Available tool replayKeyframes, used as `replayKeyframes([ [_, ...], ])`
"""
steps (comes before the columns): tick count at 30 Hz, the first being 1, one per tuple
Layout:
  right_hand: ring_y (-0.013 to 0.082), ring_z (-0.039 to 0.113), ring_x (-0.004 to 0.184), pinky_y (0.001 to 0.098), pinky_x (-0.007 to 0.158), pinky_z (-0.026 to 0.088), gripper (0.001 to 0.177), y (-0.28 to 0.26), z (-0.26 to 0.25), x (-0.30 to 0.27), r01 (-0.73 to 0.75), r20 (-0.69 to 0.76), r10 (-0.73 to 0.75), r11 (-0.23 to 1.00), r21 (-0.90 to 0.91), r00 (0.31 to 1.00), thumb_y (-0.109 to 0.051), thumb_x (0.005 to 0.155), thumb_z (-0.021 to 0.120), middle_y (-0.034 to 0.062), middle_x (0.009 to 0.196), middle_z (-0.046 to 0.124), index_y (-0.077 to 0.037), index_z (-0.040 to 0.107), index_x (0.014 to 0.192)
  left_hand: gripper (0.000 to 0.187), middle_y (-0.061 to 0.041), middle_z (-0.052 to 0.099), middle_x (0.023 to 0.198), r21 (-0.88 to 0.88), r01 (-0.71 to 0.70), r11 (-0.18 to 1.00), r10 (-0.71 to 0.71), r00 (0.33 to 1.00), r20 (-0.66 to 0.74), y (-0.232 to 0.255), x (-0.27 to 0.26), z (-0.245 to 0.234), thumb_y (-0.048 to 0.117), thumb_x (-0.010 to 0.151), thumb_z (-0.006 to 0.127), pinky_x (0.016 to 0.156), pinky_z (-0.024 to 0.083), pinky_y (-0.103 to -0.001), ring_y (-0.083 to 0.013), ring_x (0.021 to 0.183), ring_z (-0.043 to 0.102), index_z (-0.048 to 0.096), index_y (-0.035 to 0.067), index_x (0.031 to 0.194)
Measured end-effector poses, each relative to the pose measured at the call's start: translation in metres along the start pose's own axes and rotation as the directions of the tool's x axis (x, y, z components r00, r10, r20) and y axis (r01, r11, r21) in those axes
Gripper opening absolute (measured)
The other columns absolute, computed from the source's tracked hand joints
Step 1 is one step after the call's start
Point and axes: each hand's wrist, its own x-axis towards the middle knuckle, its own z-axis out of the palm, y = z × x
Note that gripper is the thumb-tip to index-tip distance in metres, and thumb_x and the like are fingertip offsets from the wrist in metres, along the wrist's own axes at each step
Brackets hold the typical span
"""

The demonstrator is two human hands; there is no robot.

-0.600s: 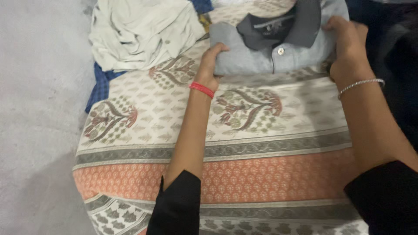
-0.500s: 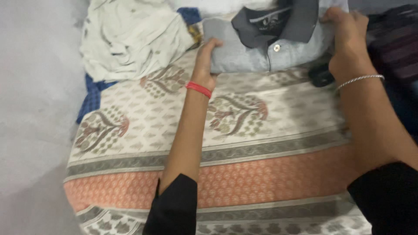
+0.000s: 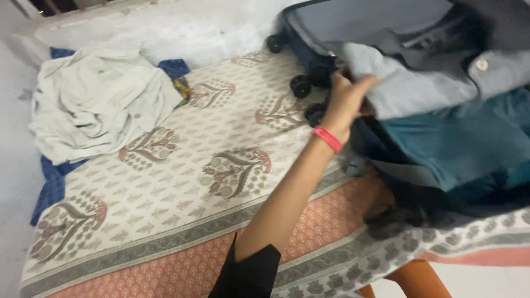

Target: The person folds a white shirt and a blue patterned fabric by hand, places them into a blue suitcase, and then secures the internal straps and closes the zipper.

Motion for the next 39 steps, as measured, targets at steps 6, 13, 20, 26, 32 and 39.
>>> replayKeyframes([
  [6,0.0307,0.040,0.137,0.0519,0.113,0.033,0.054,0.023,-0.045,-0.049,-0.055,0.027,0.058,0.993,-0.102,0.998,-0.028,0.094,0.053,0.0098,0.147,0.044,-0.014,0.044,0.146,0.112,-0.036,0.035,0.157,0.321,-0.312,0.894,0.295,0.950,0.101,-0.055,-0.035,0.052,0.018,0.086,0.085,0.118,0.041,-0.039,-0.0387,0.150,0.044,0.007,-0.018,0.158],
  [13,0.0313,0.033,0.142,0.0539,0.116,0.027,0.056,0.034,-0.071,-0.068,-0.004,0.042,0.014,0.971,-0.241,0.999,-0.033,0.097,0.047,0.0096,0.153,0.038,-0.015,0.040,0.149,0.145,-0.043,0.044,0.142,0.485,0.006,0.874,-0.133,0.965,0.228,-0.022,-0.080,0.061,0.027,0.074,0.082,0.090,0.062,-0.038,-0.0443,0.115,0.071,-0.031,-0.008,0.159],
  [20,0.0320,0.025,0.148,0.0559,0.118,0.021,0.057,0.010,-0.103,-0.011,0.219,0.022,-0.240,0.840,-0.497,0.971,-0.039,0.100,0.040,0.0094,0.159,0.032,-0.016,0.036,0.153,0.154,-0.035,0.022,0.160,0.673,0.064,0.737,-0.287,0.931,0.225,0.023,-0.085,0.069,0.037,0.067,0.089,0.077,0.065,-0.045,-0.0417,0.108,0.070,-0.030,-0.002,0.157],
  [26,0.0326,0.019,0.153,0.0575,0.120,0.016,0.059,0.003,-0.139,0.025,0.329,0.105,-0.368,0.624,-0.708,0.924,-0.044,0.102,0.034,0.0092,0.164,0.026,-0.017,0.033,0.156,0.120,-0.024,0.017,0.168,0.935,-0.273,-0.227,0.383,0.858,0.343,0.043,-0.085,0.108,0.082,0.081,0.061,0.124,0.027,-0.061,-0.0406,0.158,0.015,0.018,0.001,0.159],
  [32,0.0331,0.013,0.158,0.0592,0.123,0.011,0.062,0.034,-0.158,0.026,0.447,0.356,-0.277,0.429,-0.785,0.892,-0.048,0.105,0.029,0.0090,0.169,0.021,-0.018,0.029,0.159,0.122,-0.019,0.009,0.168,0.911,-0.308,-0.272,0.046,0.942,0.332,-0.024,-0.089,0.181,0.098,0.072,0.024,0.113,-0.004,-0.079,-0.0450,0.154,-0.007,0.016,0.017,0.162],
  [39,0.0357,0.011,0.160,0.0623,0.120,0.014,0.062,0.065,-0.159,0.061,0.675,0.611,-0.318,0.149,-0.722,0.725,-0.046,0.102,0.029,0.0117,0.173,0.019,-0.021,0.031,0.159,0.118,-0.018,0.007,0.168,0.959,-0.244,-0.141,-0.116,0.966,0.229,-0.046,-0.101,0.168,0.095,0.072,0.036,0.110,-0.013,-0.081,-0.0467,0.154,-0.018,0.018,0.020,0.161],
])
